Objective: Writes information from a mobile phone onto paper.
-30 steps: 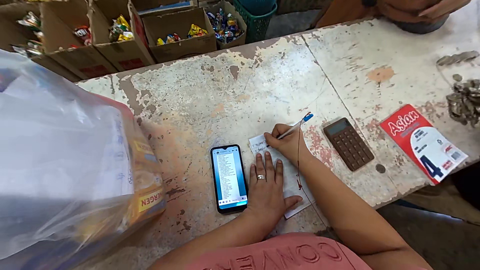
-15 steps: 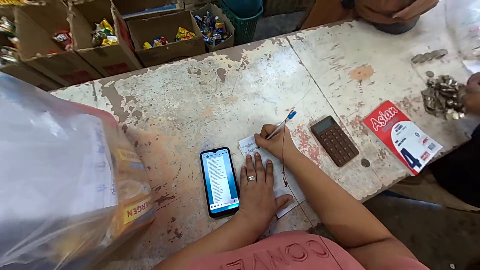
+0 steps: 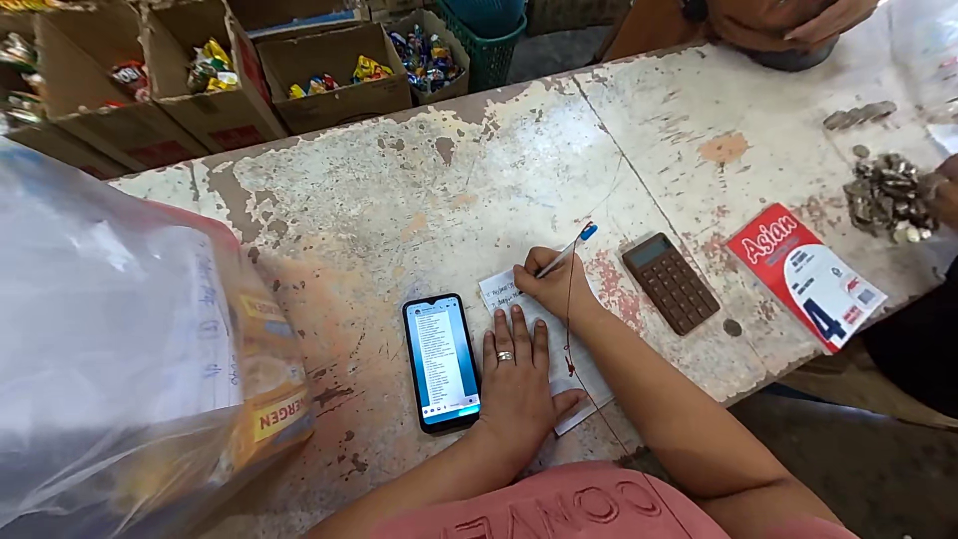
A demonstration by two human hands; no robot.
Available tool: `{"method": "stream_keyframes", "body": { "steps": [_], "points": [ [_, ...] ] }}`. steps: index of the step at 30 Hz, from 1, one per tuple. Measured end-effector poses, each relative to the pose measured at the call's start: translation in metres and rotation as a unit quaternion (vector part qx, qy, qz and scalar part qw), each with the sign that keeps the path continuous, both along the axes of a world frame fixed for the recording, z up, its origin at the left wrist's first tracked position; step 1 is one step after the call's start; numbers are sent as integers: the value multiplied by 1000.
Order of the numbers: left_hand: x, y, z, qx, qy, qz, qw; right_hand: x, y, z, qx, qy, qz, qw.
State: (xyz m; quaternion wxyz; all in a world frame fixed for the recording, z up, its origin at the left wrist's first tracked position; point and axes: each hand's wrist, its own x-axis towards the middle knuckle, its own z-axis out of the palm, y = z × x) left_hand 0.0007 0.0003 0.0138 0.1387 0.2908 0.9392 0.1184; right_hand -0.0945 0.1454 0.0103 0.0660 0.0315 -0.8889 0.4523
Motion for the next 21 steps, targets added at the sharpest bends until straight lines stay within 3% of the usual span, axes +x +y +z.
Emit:
{"method": "stream_keyframes", "body": {
  "steps": [21],
  "points": [
    [1, 0, -2, 9, 18, 4, 1000, -1, 3, 1, 20, -7, -7, 1000]
  ]
}}
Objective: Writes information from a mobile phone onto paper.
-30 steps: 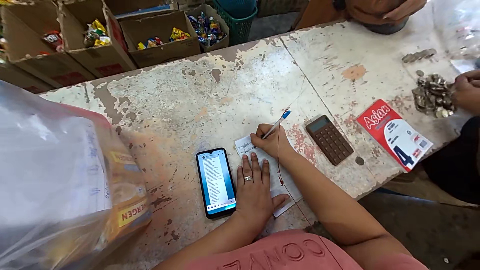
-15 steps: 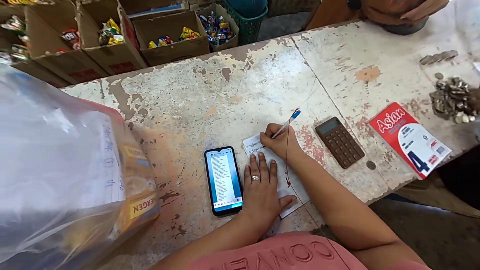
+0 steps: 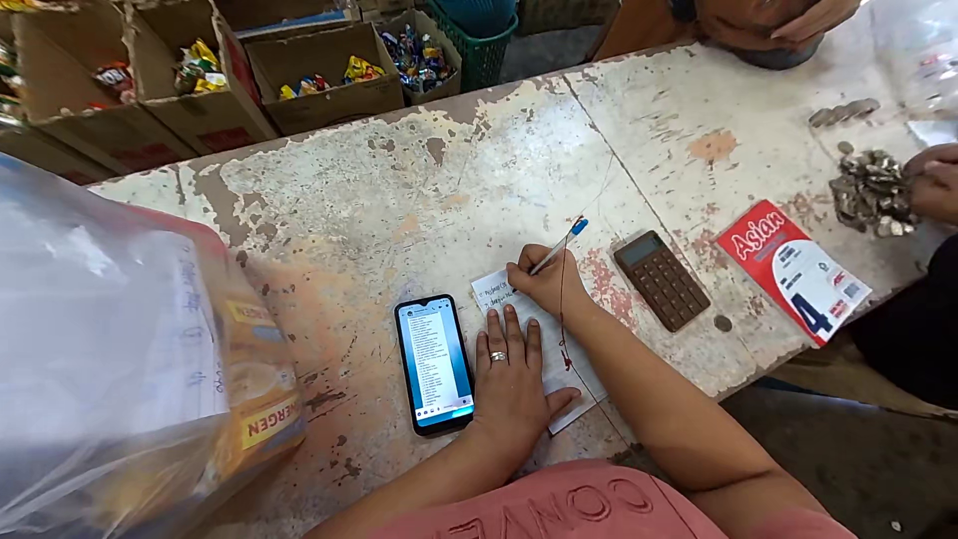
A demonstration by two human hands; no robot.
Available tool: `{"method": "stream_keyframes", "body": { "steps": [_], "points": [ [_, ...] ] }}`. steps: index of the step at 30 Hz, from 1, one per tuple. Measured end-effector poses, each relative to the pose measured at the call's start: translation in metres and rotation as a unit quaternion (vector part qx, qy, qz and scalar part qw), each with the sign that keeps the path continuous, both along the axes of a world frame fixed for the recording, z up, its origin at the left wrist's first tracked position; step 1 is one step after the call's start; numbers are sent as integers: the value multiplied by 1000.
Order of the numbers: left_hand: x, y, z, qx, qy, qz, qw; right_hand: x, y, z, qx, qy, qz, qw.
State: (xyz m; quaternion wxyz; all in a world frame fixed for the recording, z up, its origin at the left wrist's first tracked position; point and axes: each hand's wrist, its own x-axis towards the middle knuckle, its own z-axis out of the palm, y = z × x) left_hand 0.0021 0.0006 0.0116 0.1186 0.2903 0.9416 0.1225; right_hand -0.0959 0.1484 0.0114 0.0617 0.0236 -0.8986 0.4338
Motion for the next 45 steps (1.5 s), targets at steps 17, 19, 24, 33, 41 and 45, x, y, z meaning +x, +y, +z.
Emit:
{"method": "stream_keyframes", "body": {
  "steps": [17, 19, 24, 33, 41, 45],
  "points": [
    [-4, -1, 8, -19, -61, -12, 998, 0, 15, 14, 161, 44, 68, 984],
    [-4, -1, 8, -15, -60, -13, 998, 0, 11, 12, 171, 75, 51, 981],
    [-4, -2, 8, -16, -55, -15, 998, -4, 9, 7, 194, 126, 24, 973],
    [-3, -1, 6, -21, -46, -16, 999, -3, -3, 5, -80, 129, 48, 987],
    [-4, -1, 7, -18, -52, -12, 998, -2, -20, -4, -151, 15, 43, 988],
    [-4, -1, 7, -19, -54, -13, 998, -3, -21, -7, -149, 26, 46, 987]
  ]
}}
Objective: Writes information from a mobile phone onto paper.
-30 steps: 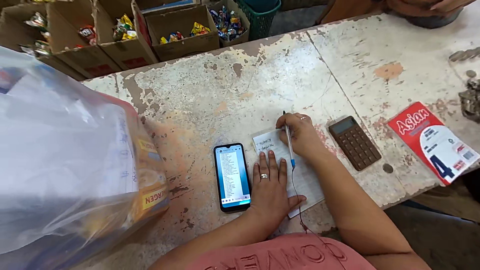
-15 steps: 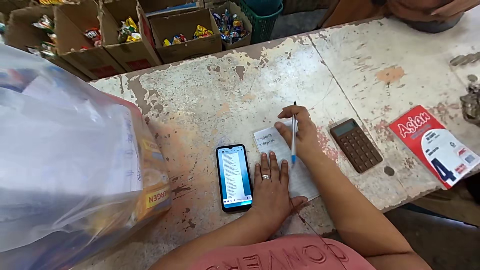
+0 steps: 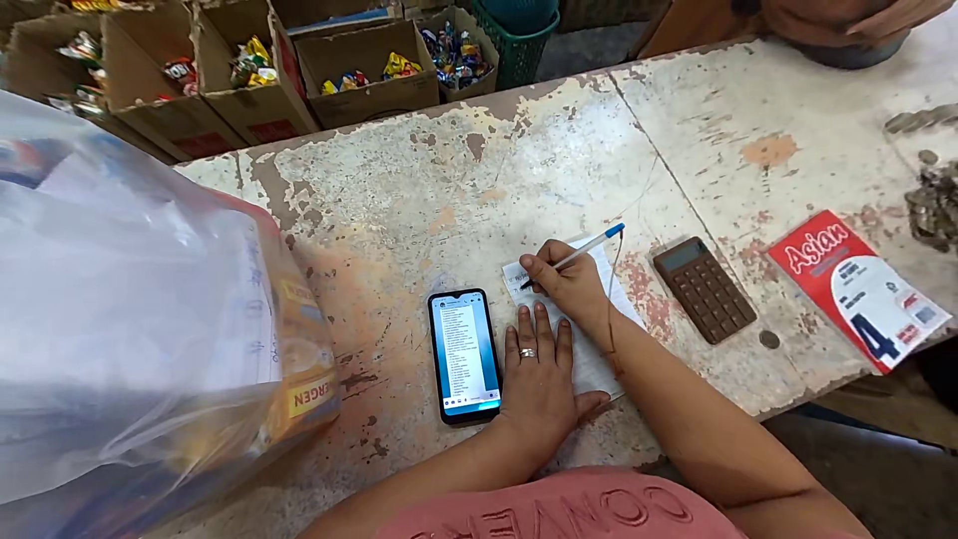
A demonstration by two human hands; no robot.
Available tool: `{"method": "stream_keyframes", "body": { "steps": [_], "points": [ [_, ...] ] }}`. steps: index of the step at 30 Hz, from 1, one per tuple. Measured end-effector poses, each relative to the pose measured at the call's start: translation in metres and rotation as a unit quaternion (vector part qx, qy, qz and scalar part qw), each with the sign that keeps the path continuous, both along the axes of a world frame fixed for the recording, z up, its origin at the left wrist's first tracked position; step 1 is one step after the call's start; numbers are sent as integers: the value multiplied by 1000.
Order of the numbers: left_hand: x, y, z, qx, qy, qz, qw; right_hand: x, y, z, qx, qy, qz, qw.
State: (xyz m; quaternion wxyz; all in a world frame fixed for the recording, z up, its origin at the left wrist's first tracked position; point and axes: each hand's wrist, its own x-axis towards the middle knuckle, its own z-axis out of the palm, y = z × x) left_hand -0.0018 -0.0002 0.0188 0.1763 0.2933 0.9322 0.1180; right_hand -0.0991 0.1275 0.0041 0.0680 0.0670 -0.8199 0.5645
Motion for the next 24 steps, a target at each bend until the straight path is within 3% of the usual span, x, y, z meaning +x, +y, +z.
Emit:
{"method": "stream_keyframes", "body": {
  "steps": [24],
  "points": [
    [1, 0, -2, -5, 9, 0, 1000, 0, 1, -4, 14, 23, 14, 1000]
  ]
}}
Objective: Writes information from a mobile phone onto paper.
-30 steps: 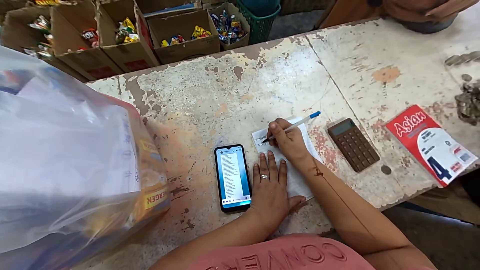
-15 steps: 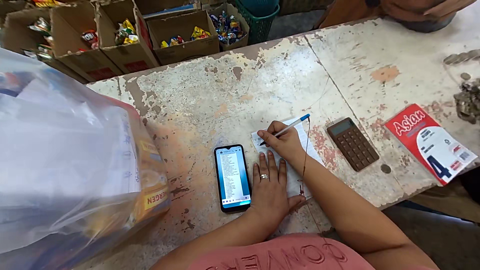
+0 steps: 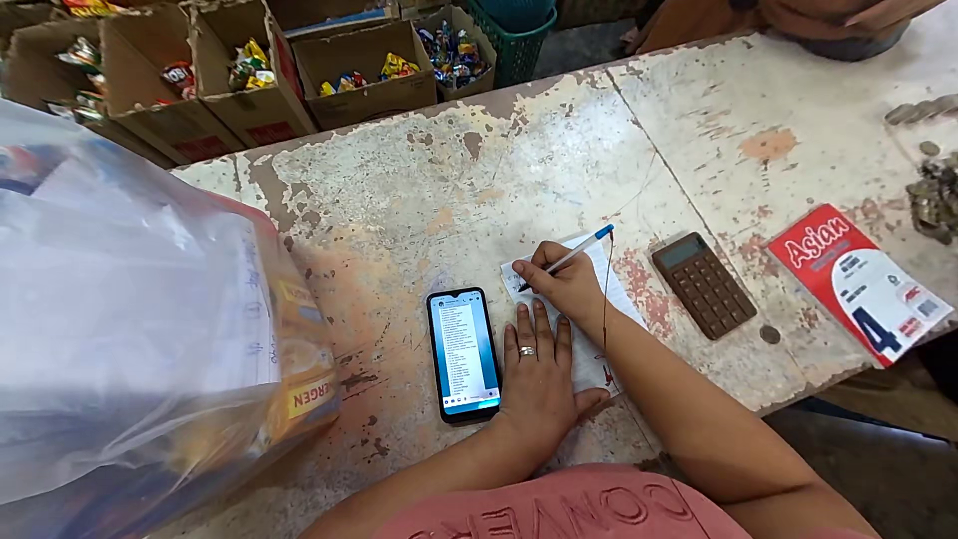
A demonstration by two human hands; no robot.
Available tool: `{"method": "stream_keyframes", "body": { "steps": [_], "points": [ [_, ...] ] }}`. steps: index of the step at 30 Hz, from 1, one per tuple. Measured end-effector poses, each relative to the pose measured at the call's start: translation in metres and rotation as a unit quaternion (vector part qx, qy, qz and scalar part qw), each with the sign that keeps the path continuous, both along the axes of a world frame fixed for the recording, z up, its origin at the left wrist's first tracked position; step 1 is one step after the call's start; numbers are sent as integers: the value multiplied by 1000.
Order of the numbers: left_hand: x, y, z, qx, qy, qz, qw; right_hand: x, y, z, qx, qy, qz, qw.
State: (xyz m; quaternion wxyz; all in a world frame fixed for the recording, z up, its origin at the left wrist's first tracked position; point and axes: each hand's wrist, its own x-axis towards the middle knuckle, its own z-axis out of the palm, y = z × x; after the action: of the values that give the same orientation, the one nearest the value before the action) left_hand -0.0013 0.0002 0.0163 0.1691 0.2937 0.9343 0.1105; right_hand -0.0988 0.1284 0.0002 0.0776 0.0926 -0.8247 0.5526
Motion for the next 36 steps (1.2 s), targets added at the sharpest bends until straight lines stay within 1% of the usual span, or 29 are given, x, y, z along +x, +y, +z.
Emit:
{"method": "stream_keyframes", "body": {
  "steps": [13, 17, 25, 29, 32, 36],
  "points": [
    [-1, 0, 1, 0, -9, -1, 1000, 0, 0, 0, 19, 3, -2, 1000],
    [0, 0, -2, 8, 8, 2, 1000, 0, 0, 0, 21, 5, -1, 1000],
    [0, 0, 0, 3, -3, 2, 1000, 2, -1, 3, -2, -22, -6, 1000],
    [-1, 0, 1, -1, -9, 1, 1000, 2, -1, 0, -6, 6, 0, 1000],
    [0, 1, 0, -3, 2, 1, 1000, 2, 1, -2, 12, 40, 13, 999],
    [0, 0, 1, -1, -3, 0, 1000, 2, 3, -2, 24, 26, 20, 999]
  ]
}}
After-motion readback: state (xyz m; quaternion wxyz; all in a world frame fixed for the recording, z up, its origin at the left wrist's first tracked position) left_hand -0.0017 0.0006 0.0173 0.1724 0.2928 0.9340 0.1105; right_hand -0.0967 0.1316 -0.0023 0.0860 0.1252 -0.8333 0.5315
